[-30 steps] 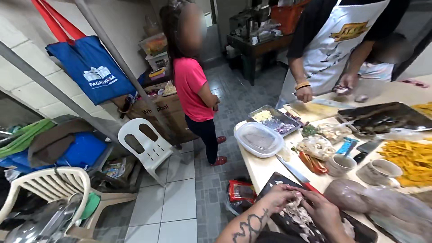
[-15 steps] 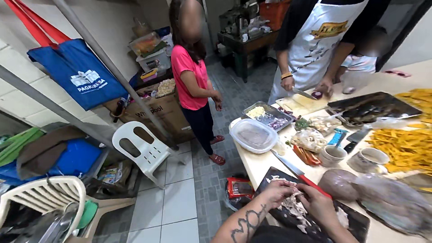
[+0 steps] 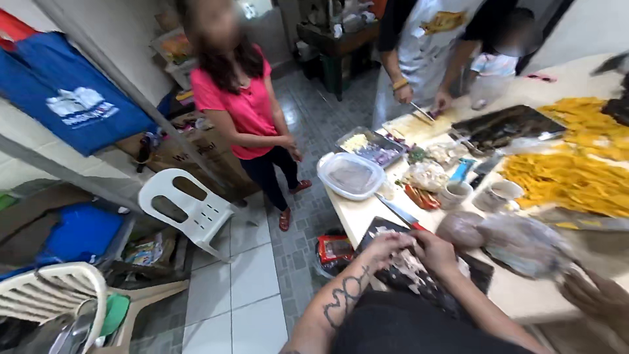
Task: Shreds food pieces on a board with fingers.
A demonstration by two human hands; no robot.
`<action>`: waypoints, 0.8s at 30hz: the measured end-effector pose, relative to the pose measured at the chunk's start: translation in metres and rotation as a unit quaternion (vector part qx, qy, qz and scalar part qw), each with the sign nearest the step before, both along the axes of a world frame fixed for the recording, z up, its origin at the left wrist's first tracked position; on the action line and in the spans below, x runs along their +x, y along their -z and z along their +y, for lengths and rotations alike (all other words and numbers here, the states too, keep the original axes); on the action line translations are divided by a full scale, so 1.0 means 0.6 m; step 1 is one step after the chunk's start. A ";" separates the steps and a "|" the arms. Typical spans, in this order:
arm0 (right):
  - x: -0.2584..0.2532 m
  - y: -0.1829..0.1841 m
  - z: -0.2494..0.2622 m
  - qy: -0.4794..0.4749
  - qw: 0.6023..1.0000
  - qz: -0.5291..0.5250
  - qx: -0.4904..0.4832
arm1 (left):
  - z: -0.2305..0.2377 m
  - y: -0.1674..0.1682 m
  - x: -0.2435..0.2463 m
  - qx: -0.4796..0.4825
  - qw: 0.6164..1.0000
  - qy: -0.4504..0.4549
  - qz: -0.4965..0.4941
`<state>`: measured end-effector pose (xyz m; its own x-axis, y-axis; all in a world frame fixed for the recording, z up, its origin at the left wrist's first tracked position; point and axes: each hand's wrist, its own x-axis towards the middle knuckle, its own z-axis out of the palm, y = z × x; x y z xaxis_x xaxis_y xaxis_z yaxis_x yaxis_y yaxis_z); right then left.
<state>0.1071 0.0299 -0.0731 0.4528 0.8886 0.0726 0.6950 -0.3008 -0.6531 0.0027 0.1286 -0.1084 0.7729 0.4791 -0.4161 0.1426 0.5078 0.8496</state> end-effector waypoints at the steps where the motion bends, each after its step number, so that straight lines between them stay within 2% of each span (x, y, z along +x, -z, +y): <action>1: 0.005 -0.010 0.004 0.013 0.999 0.031 -0.025 | 0.002 -0.004 0.000 0.000 1.000 -0.005 0.004; 4: 0.031 -0.004 0.009 0.084 0.986 0.133 -0.049 | 0.006 -0.013 0.001 -0.024 0.999 -0.029 0.035; 8: 0.080 0.070 -0.003 0.175 0.943 0.281 0.018 | 0.022 0.019 -0.010 -0.020 0.997 -0.076 0.029; 11: 0.082 0.059 -0.010 0.170 0.890 0.423 0.002 | 0.029 0.022 -0.017 -0.002 0.996 -0.091 0.009; 14: 0.064 0.047 -0.012 0.108 0.876 0.469 -0.025 | 0.026 0.019 -0.014 -0.016 0.995 -0.094 0.010; 16: 0.055 0.048 -0.005 0.071 0.898 0.434 -0.021 | 0.020 0.015 -0.009 -0.031 0.995 -0.091 0.008; 20: 0.045 0.054 0.007 0.036 0.967 0.250 -0.019 | 0.009 0.018 0.001 -0.021 0.994 -0.104 0.000; 24: 0.031 0.036 0.010 0.016 0.992 0.122 -0.025 | 0.004 0.013 0.000 0.052 0.995 -0.082 0.009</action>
<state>0.1254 0.0357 -0.0946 0.4795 0.8734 -0.0854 0.5083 -0.3557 -0.7843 0.0027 0.1308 -0.1160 0.6733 0.6394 -0.3712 0.0807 0.4355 0.8966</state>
